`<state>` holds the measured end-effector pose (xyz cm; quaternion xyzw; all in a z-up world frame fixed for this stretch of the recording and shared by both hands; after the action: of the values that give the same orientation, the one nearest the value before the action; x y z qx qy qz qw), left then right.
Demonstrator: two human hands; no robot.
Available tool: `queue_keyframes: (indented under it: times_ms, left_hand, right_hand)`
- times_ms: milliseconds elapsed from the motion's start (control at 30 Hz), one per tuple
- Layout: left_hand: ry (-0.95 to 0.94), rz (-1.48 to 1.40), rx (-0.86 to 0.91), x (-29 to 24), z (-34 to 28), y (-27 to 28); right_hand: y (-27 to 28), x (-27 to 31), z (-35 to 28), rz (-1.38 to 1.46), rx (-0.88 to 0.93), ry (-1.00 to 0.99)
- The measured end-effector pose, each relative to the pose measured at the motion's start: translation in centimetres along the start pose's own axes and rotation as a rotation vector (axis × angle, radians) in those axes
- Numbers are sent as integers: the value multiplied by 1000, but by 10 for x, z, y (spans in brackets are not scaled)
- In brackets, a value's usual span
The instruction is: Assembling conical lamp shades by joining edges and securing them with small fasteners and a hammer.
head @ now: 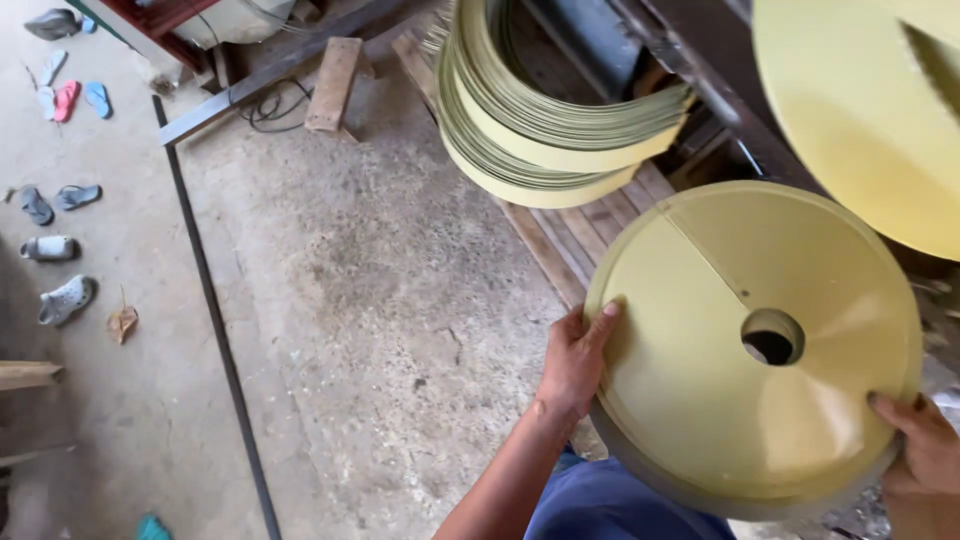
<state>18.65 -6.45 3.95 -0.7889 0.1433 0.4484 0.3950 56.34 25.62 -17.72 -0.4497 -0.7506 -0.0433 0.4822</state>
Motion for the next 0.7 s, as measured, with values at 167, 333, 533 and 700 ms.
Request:
queue_keyframes:
  times_ms: [167,333,533,700]
  left_hand:
    - [-2,50,-54,-49,46,89]
    - [-74,143,-26,-127,135,169]
    - [-142,175,17,-280,234,243]
    - [-111,131,-58,-368,316,324]
  right_hand:
    - [-153,33,39,-28,-89,193]
    - [-280,52,111,-2,-196,183]
    - [-433,93,236,75,-97,242]
    - [-554,147,324,135,-146,254]
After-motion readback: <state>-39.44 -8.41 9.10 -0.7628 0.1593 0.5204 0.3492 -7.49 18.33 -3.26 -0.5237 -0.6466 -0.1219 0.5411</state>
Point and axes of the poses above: each hand's wrist, its own z-axis towards the middle knuckle, its own y-axis out of the back of the hand, x = y × z, the point moved 10 cm from there along z, towards the middle knuckle, and after that the axes turned 10 degrees about x, right-handed, at the moved point
